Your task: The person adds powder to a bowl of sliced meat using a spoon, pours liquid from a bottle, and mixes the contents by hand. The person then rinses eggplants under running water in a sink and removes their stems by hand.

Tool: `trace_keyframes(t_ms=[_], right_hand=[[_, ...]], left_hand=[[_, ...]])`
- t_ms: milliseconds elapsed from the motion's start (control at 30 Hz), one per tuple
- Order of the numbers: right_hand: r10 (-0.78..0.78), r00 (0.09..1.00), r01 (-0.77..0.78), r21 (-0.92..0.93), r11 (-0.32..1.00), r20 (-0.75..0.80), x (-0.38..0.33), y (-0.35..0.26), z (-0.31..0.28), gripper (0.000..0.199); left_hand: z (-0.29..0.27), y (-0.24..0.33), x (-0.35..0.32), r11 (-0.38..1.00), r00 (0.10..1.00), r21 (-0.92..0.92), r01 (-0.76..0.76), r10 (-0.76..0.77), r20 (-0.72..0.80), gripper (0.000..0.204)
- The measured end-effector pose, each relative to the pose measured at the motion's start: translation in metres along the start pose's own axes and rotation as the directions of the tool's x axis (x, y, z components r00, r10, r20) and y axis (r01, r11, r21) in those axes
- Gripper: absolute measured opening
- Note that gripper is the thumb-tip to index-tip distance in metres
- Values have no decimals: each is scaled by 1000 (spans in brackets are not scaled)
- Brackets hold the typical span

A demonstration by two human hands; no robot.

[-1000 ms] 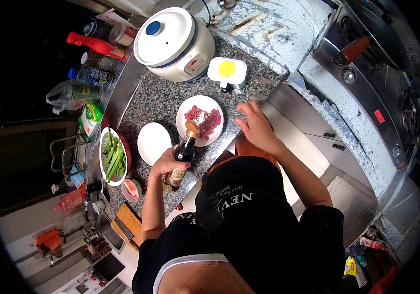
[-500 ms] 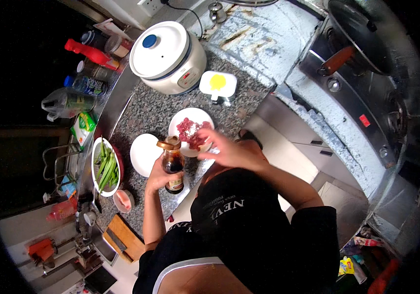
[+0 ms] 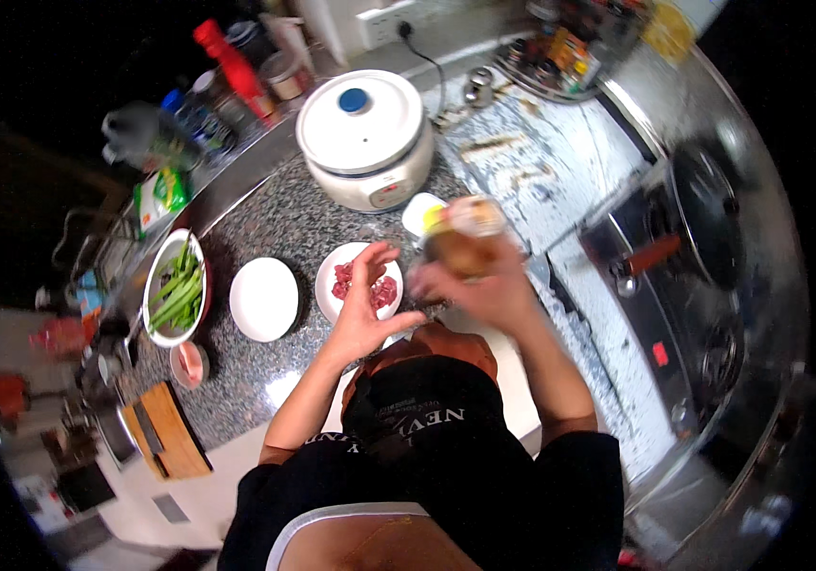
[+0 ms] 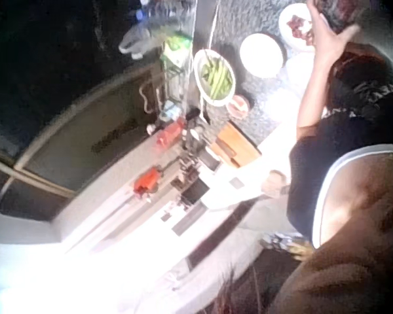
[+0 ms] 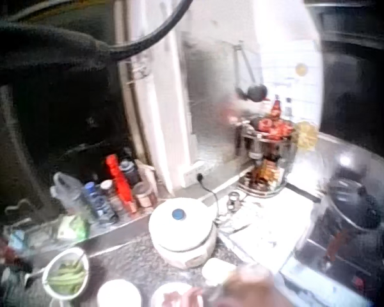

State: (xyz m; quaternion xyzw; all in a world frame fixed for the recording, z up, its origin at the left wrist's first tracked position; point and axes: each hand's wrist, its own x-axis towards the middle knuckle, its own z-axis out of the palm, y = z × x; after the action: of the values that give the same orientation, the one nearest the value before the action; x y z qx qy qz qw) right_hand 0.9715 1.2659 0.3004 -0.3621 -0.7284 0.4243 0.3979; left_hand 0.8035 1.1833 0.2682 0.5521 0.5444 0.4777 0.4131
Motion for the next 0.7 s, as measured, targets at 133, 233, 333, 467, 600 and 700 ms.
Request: trace_keyframes(t_ms=[133, 233, 333, 467, 600, 700], right_hand=[[-73, 937, 99, 59, 993, -341, 39, 20, -59, 51], [-119, 878, 91, -83, 992, -463, 69, 81, -78, 49], [13, 855, -24, -15, 1000, -518, 81, 171, -102, 52], [14, 826, -34, -24, 999, -564, 84, 232, -108, 49], [-77, 829, 43, -75, 996, -553, 86, 262, -109, 45], [34, 796, -39, 5, 999, -604, 91, 257, -107, 44]], left_hand=[[-17, -99, -43, 877, 922, -415, 243, -342, -183, 34], [-24, -157, -99, 736, 706, -526, 426, -634, -316, 27], [-11, -184, -118, 531, 466, -696, 483, -829, -310, 32], [0, -179, -102, 396, 478, -877, 271, -847, -234, 41], [10, -195, -97, 448, 405, -869, 212, -849, -339, 40], [16, -206, -94, 468, 355, -868, 166, -850, -390, 34]])
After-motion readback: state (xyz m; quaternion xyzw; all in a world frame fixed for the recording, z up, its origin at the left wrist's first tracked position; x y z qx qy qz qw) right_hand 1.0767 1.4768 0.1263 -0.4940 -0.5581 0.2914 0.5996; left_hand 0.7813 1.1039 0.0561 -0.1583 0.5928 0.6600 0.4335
